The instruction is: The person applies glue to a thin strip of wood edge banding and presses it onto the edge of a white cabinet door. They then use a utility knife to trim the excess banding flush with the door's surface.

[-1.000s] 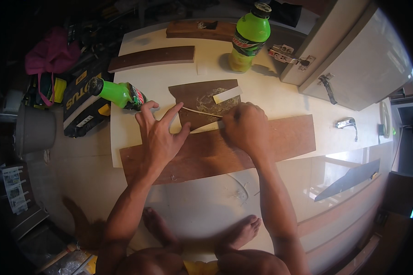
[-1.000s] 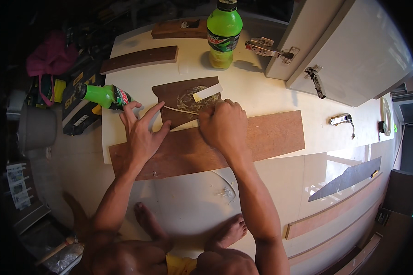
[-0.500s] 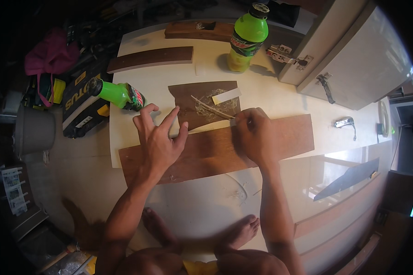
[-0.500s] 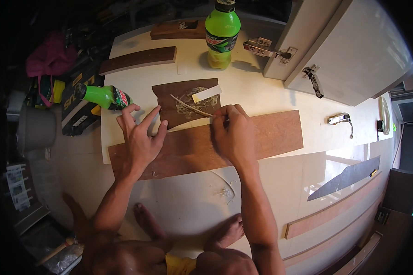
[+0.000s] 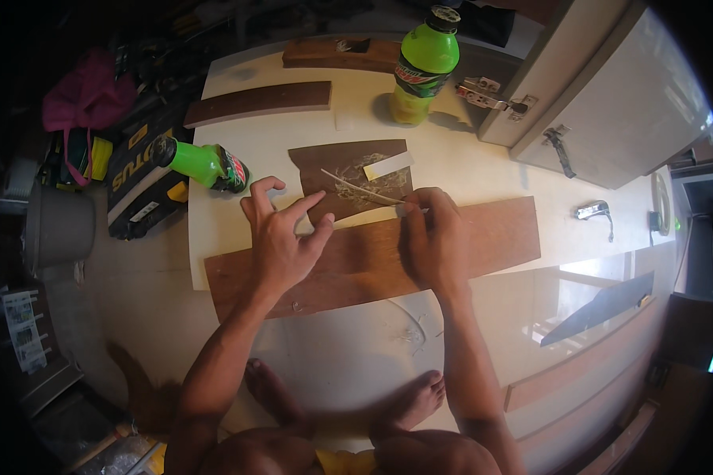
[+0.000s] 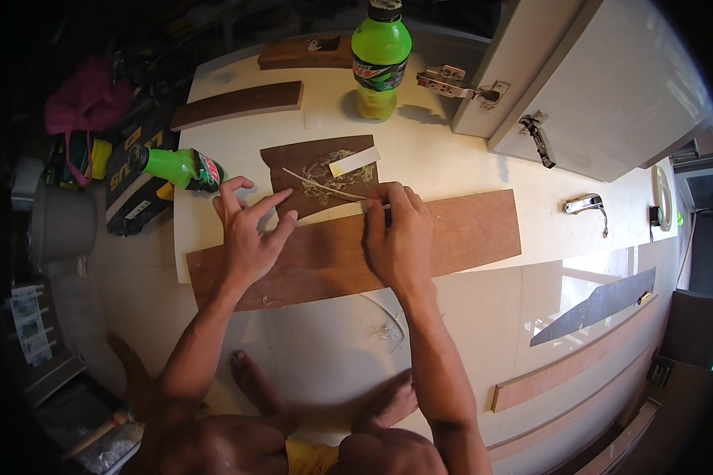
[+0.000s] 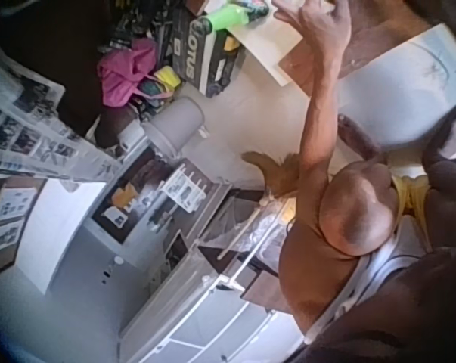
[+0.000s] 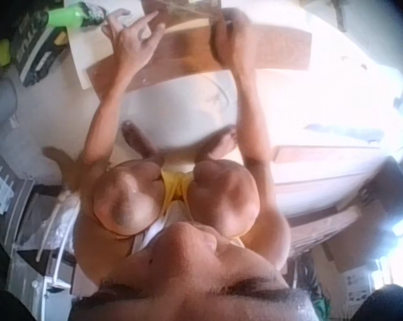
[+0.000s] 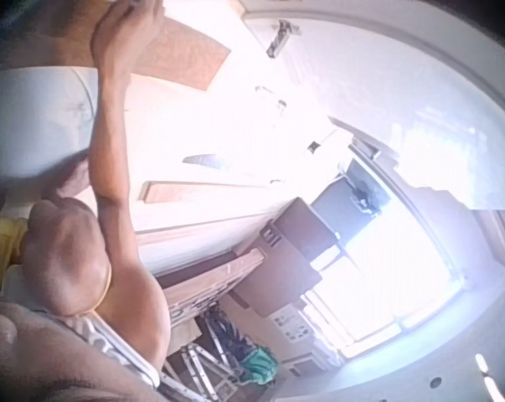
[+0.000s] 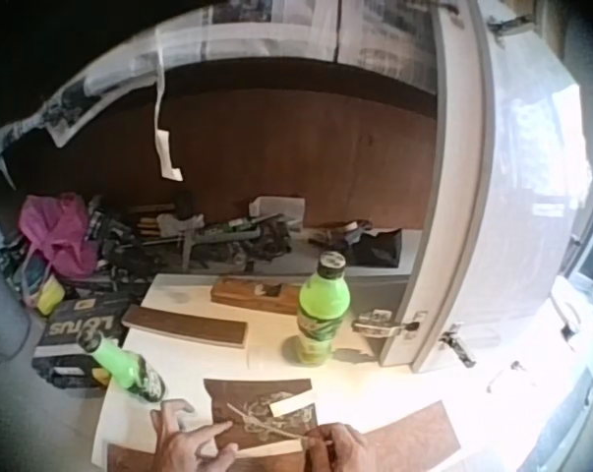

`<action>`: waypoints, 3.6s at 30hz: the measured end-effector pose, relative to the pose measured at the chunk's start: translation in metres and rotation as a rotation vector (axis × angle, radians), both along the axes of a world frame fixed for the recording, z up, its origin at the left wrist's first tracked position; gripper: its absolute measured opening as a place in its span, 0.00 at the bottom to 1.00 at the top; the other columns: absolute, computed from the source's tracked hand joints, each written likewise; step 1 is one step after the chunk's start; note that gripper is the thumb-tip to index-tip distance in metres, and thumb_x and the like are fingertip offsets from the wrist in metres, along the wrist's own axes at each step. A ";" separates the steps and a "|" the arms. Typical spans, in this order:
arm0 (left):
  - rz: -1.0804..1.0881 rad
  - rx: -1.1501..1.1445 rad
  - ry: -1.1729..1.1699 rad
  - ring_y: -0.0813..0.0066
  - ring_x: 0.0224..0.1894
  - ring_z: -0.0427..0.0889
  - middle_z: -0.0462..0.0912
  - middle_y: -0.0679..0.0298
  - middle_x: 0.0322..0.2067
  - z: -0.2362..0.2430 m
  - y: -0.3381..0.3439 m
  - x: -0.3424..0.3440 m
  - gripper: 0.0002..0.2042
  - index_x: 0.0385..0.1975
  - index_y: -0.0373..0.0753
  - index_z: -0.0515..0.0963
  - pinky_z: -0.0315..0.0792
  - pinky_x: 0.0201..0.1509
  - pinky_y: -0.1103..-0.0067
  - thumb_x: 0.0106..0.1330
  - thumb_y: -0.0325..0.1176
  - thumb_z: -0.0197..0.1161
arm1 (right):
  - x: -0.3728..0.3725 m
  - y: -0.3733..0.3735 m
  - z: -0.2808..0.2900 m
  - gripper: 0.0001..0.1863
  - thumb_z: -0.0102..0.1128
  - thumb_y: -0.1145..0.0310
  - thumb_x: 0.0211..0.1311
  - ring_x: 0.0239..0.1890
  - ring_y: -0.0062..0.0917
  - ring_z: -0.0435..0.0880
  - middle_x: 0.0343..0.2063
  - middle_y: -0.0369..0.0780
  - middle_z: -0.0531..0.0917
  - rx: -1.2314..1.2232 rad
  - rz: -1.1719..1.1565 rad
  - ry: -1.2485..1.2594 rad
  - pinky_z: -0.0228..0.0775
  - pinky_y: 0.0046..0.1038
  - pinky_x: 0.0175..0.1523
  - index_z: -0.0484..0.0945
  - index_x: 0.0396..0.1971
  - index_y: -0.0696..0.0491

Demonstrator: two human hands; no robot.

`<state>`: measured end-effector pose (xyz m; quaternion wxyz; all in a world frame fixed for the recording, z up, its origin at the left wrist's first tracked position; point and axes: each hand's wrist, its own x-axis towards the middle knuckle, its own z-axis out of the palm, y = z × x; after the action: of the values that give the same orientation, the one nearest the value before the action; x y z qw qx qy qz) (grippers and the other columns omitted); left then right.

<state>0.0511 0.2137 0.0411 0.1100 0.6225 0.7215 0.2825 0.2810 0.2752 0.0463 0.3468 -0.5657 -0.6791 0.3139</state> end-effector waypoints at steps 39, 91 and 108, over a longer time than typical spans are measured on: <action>-0.260 0.113 0.058 0.56 0.49 0.67 0.67 0.51 0.49 0.047 -0.040 0.041 0.30 0.66 0.43 0.83 0.68 0.50 0.67 0.58 0.30 0.72 | 0.000 -0.042 0.024 0.08 0.68 0.76 0.60 0.22 0.23 0.84 0.25 0.42 0.90 -0.278 -0.135 0.160 0.77 0.26 0.34 0.89 0.39 0.57; -0.213 0.021 0.150 0.47 0.54 0.66 0.66 0.47 0.56 0.001 -0.009 0.037 0.34 0.66 0.37 0.81 0.68 0.61 0.56 0.57 0.42 0.75 | -0.051 -0.005 -0.029 0.07 0.77 0.69 0.51 0.40 0.35 0.78 0.32 0.36 0.84 0.187 -0.098 -0.140 0.65 0.38 0.49 0.91 0.32 0.47; -0.123 0.027 0.187 0.46 0.54 0.65 0.66 0.44 0.57 0.007 -0.010 0.027 0.31 0.62 0.31 0.83 0.67 0.60 0.56 0.60 0.43 0.72 | -0.048 -0.006 -0.022 0.06 0.77 0.70 0.51 0.39 0.36 0.78 0.31 0.35 0.83 0.180 -0.078 -0.135 0.66 0.38 0.48 0.91 0.31 0.47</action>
<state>0.0784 0.2034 0.0476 0.0510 0.6906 0.6852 0.2256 0.2329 0.2692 0.0243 0.3616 -0.5781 -0.7039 0.1988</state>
